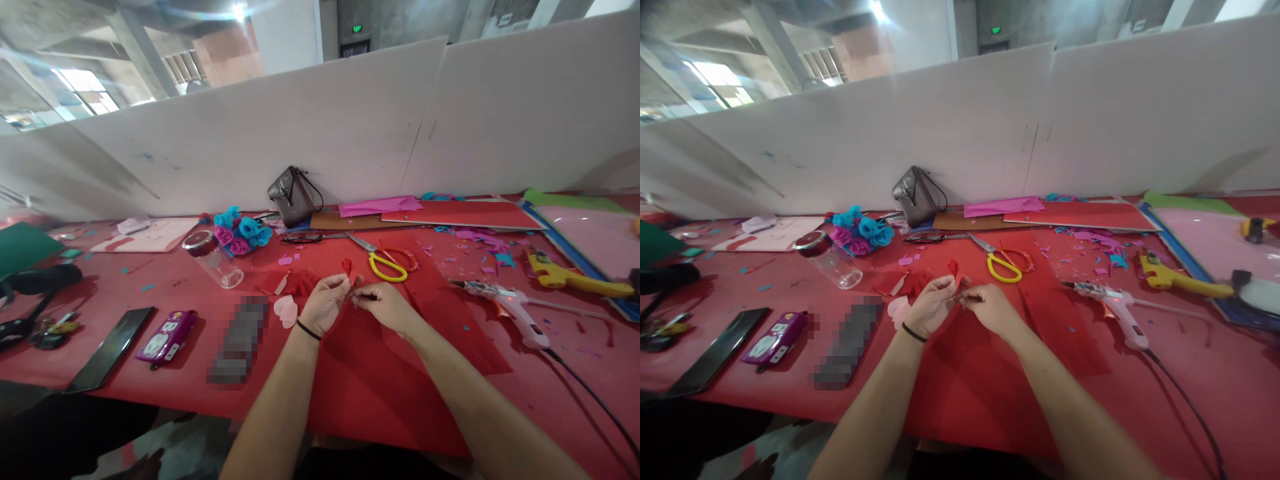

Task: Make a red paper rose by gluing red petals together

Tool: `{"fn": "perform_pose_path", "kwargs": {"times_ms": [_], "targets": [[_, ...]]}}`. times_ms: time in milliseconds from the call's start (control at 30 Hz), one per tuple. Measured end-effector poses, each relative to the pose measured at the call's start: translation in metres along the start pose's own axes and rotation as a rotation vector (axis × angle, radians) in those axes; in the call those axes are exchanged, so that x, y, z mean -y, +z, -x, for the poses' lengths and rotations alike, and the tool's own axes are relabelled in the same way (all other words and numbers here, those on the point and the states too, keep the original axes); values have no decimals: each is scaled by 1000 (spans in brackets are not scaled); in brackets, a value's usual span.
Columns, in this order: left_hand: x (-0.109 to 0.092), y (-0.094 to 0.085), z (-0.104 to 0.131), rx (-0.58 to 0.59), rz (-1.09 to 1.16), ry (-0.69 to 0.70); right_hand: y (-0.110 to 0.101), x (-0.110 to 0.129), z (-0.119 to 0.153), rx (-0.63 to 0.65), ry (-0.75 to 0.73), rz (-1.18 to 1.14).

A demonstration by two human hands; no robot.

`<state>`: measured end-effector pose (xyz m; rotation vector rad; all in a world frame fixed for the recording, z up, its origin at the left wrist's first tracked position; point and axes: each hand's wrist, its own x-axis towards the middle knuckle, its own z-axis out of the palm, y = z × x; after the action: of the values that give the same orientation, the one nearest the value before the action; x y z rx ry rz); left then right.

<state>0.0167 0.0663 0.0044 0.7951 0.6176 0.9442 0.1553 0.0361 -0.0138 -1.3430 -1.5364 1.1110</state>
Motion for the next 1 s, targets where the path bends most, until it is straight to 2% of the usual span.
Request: {"fn": "perform_pose_path", "kwargs": {"times_ms": [333,700,1000], "targets": [[4,-4,-1,-51,48,-21,1,7,3,19,7,-18],[-1,-1,1,-14,43,-12,2,7,3,24,-19,-9],[-1,-6,-1,54,22,2,3,16,6,29,30,-16]]}}
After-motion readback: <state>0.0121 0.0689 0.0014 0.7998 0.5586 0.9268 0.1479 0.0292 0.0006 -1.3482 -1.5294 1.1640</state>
